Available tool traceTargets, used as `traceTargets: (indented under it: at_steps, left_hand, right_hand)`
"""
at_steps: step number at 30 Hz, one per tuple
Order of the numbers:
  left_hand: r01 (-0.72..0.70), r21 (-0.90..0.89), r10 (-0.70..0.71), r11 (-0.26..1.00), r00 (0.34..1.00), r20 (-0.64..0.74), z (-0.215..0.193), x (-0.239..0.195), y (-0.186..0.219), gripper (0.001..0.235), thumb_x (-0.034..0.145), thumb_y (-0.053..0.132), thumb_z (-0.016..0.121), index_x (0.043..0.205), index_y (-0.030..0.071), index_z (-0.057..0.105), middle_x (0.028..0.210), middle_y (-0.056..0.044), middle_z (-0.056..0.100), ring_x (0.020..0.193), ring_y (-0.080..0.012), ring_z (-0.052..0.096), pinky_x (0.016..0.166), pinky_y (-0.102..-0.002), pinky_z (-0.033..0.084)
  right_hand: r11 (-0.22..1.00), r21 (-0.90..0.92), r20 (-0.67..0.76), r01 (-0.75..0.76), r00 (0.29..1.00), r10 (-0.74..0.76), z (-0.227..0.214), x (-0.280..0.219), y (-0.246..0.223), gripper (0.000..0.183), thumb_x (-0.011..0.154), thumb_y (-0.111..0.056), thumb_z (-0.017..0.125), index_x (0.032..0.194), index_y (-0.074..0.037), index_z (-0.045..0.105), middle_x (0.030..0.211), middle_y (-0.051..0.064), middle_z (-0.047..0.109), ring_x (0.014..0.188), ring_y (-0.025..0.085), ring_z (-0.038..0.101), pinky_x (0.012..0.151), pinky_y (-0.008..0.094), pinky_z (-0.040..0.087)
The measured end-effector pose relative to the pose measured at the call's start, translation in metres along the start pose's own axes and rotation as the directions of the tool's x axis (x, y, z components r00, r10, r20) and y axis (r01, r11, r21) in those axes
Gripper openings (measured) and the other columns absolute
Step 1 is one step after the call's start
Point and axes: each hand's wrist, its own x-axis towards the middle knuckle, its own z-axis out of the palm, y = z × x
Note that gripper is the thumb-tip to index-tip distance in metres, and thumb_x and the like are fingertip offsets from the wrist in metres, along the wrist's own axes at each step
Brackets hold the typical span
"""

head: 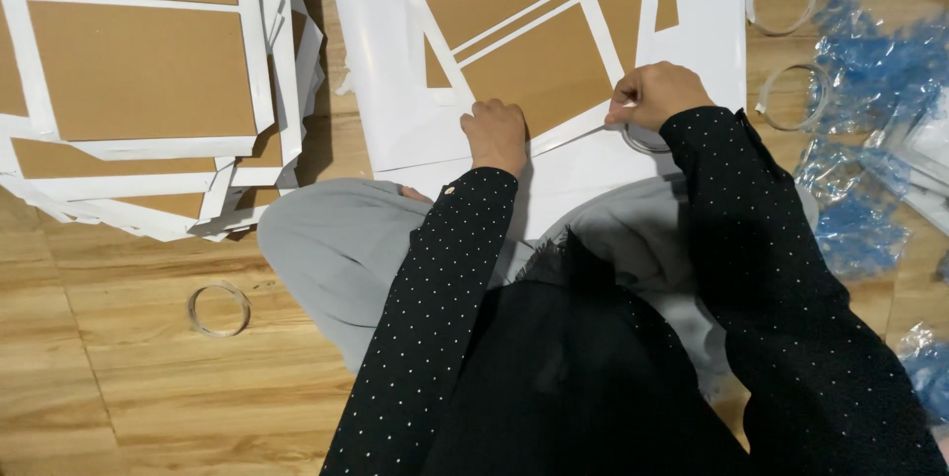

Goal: Applying double-sided tape to cardboard pieces for assembly.

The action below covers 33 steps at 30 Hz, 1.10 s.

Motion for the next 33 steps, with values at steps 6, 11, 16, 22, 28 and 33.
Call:
traceTargets:
  at_steps: [6,11,16,22,28,33]
  left_hand:
    - [0.003,0.03,-0.005,1.0,0.997,0.071,-0.012,0.0,0.003,0.026,0.058,0.004,0.068,0.082,0.012,0.063,0.076,-0.006,0.056,0.073,-0.025,0.051,0.057,-0.037,0.035]
    - [-0.008,0.033,0.004,0.999,0.992,0.123,-0.017,0.0,0.002,0.026,0.06,0.003,0.066,0.084,0.011,0.062,0.078,-0.006,0.056,0.074,-0.0236,0.05,0.059,-0.037,0.035]
    - [-0.006,0.031,0.002,0.999,0.993,0.122,-0.023,-0.002,0.001,0.026,0.06,0.002,0.066,0.084,0.011,0.062,0.078,-0.007,0.056,0.073,-0.0235,0.051,0.058,-0.036,0.035]
    - [-0.007,0.02,0.004,1.0,0.993,0.121,-0.02,-0.001,0.002,0.024,0.06,0.002,0.066,0.083,0.01,0.062,0.077,-0.007,0.056,0.073,-0.0233,0.051,0.059,-0.036,0.035]
    - [-0.007,0.01,0.006,1.0,0.993,0.119,-0.023,-0.002,0.001,0.024,0.061,0.003,0.067,0.084,0.011,0.062,0.078,-0.007,0.055,0.074,-0.0235,0.051,0.058,-0.037,0.036]
    - [-0.008,0.014,0.007,1.0,0.993,0.116,-0.021,-0.001,0.001,0.022,0.06,0.005,0.067,0.08,0.012,0.061,0.076,-0.005,0.055,0.072,-0.0226,0.05,0.057,-0.036,0.035]
  right_hand:
    - [0.997,-0.041,-0.012,-0.07,0.998,0.069,0.015,0.013,0.008,0.026,0.068,-0.036,0.074,0.087,-0.019,0.069,0.082,0.005,0.068,0.085,0.031,0.064,0.074,0.043,0.05]
    - [0.996,0.026,-0.005,-0.086,0.996,0.086,0.017,0.017,0.01,0.018,0.069,-0.027,0.072,0.081,-0.015,0.069,0.078,0.008,0.068,0.081,0.032,0.064,0.072,0.043,0.05]
    - [0.994,0.019,-0.003,-0.108,0.994,0.108,0.024,0.024,0.014,0.015,0.069,-0.025,0.071,0.08,-0.015,0.069,0.076,0.007,0.067,0.08,0.031,0.065,0.07,0.043,0.051]
    - [0.986,0.098,0.007,-0.136,0.991,0.135,0.017,0.017,0.006,0.01,0.071,-0.017,0.065,0.075,-0.009,0.069,0.073,0.013,0.066,0.078,0.036,0.064,0.069,0.046,0.05]
    - [0.99,0.072,0.011,-0.123,0.992,0.123,0.017,0.02,0.006,0.013,0.073,-0.02,0.061,0.074,-0.009,0.068,0.073,0.013,0.066,0.077,0.035,0.064,0.068,0.045,0.05]
    - [0.989,0.005,-0.014,-0.145,0.989,0.145,0.023,0.022,0.005,0.015,0.073,-0.021,0.058,0.074,-0.011,0.069,0.072,0.014,0.066,0.077,0.036,0.065,0.068,0.045,0.051]
